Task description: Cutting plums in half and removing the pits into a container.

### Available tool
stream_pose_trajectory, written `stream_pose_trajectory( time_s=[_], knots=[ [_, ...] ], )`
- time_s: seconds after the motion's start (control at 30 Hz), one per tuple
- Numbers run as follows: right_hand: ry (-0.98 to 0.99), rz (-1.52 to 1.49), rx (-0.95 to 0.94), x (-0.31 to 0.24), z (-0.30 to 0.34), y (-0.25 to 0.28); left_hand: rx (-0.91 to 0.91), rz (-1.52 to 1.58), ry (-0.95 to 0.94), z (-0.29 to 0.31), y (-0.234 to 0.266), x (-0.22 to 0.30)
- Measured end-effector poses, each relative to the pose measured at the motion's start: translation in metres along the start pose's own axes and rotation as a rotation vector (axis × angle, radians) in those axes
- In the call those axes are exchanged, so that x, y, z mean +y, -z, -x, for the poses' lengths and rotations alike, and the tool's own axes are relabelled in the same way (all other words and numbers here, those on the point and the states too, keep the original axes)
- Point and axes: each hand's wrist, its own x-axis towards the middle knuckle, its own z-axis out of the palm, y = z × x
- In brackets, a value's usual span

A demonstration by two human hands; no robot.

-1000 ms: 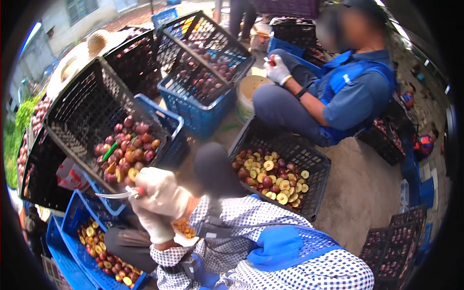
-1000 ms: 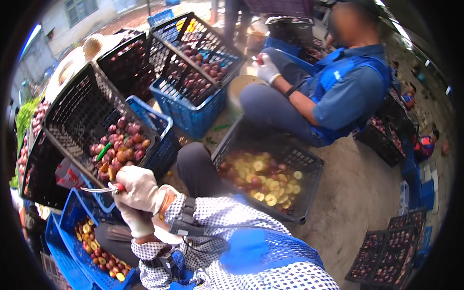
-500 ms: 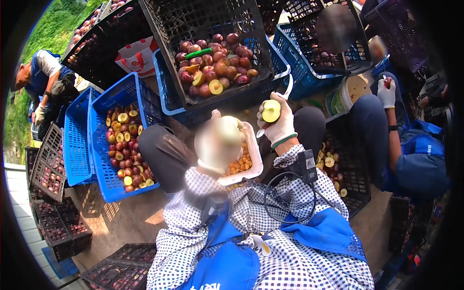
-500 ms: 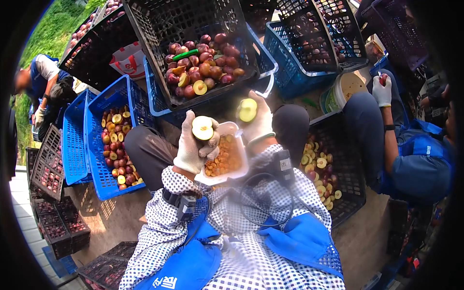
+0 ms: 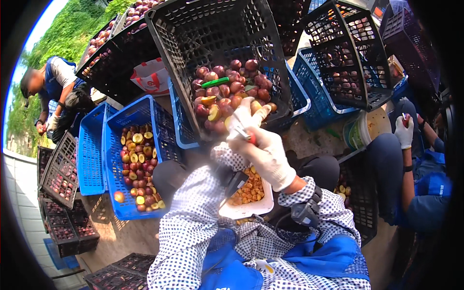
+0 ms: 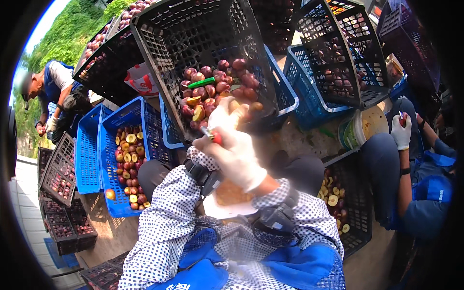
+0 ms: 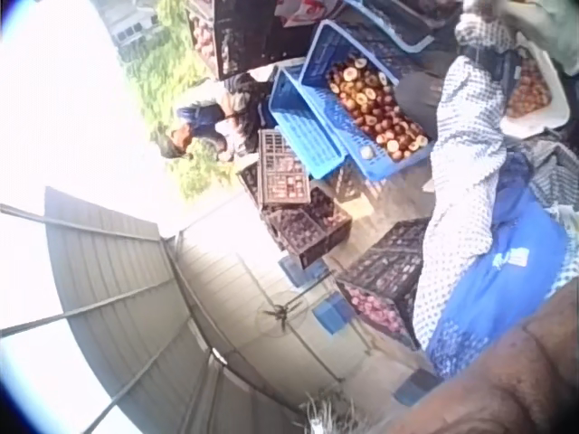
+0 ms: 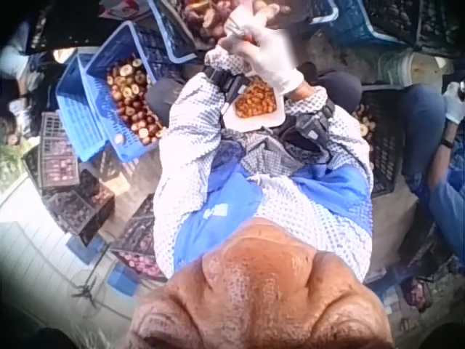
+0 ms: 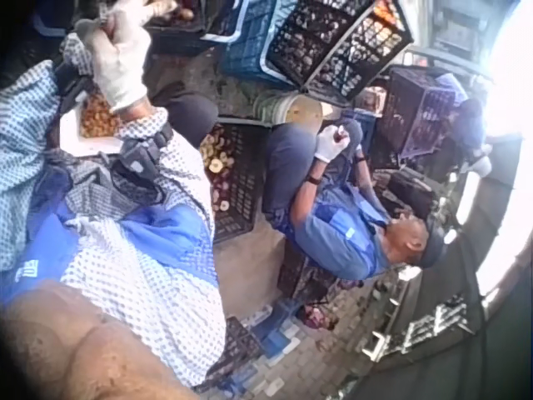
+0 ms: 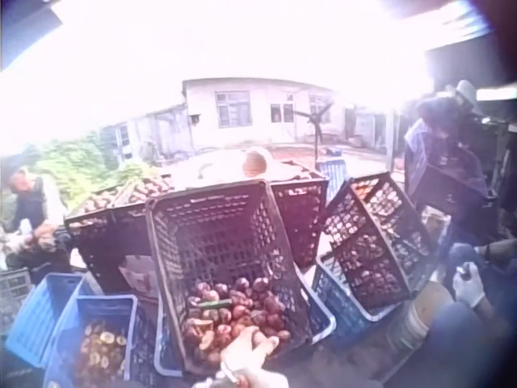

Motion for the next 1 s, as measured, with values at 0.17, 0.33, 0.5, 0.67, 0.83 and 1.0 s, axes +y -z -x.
stream_pose_trajectory(
  time_s=[0.17,0.33,0.5,0.67,0.83,1.0],
  knots=[
    [-0.071,-0.028,0.356,-0.013,-0.022,0.072,-0.274,-1.122,-0.019,-0.117,0.028,-0.017],
    [-0.116,-0.181,0.423,-0.021,-0.018,0.081,0.082,-1.997,-0.12,-0.238,0.086,-0.037],
    [-0.194,-0.267,0.343,-0.026,-0.02,0.071,-0.661,-2.351,-0.199,-0.306,0.223,-0.082],
    [-0.135,-0.033,0.39,-0.019,-0.014,0.082,-0.006,-0.202,0.274,-0.218,0.083,-0.018],
    [-0.002,-0.192,0.338,-0.004,-0.023,0.062,-0.413,0.465,0.215,-0.118,0.082,0.054],
    [0.236,0.0,0.31,-0.022,0.024,0.045,-0.475,0.586,0.355,-0.028,0.046,0.08]
  ],
)
